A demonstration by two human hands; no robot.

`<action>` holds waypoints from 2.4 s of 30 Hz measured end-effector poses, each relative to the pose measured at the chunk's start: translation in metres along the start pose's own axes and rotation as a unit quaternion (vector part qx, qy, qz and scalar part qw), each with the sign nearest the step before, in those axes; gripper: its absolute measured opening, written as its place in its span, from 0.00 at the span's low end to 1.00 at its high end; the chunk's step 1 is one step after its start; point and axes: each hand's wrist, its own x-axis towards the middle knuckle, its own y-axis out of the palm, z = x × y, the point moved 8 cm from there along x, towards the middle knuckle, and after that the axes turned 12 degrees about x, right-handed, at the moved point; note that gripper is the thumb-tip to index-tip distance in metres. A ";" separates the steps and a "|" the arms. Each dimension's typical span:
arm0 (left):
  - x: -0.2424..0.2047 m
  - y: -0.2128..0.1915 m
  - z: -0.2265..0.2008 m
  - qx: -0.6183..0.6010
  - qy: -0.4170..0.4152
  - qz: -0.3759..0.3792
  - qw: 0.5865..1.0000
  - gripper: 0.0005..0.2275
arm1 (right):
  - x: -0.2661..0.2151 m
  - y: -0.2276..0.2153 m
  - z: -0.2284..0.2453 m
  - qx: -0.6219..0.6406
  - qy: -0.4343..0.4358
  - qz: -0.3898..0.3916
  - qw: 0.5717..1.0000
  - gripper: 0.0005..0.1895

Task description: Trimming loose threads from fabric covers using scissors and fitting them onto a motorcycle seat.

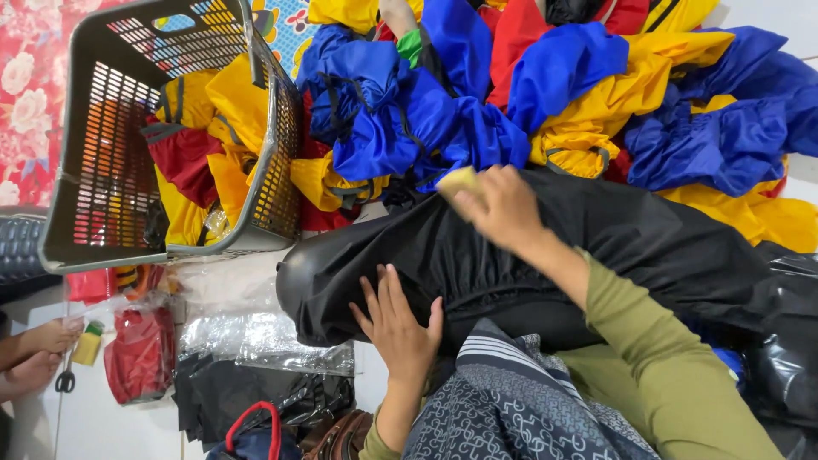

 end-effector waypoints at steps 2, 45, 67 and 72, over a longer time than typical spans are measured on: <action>0.000 -0.001 0.003 -0.029 -0.010 -0.013 0.999 0.46 | -0.001 -0.018 0.075 0.156 -0.038 0.009 0.987 0.18; -0.047 -0.021 0.052 -0.118 -0.046 -0.254 0.959 0.60 | 0.038 -0.040 0.136 0.160 -0.040 0.012 0.986 0.14; 0.019 -0.098 0.082 -0.304 -0.229 -0.216 0.899 0.09 | -0.119 -0.012 0.172 0.238 -0.188 0.191 0.934 0.09; 0.027 -0.088 0.041 -0.272 -0.194 -0.159 0.929 0.24 | -0.123 -0.012 0.176 0.245 -0.229 0.213 0.918 0.09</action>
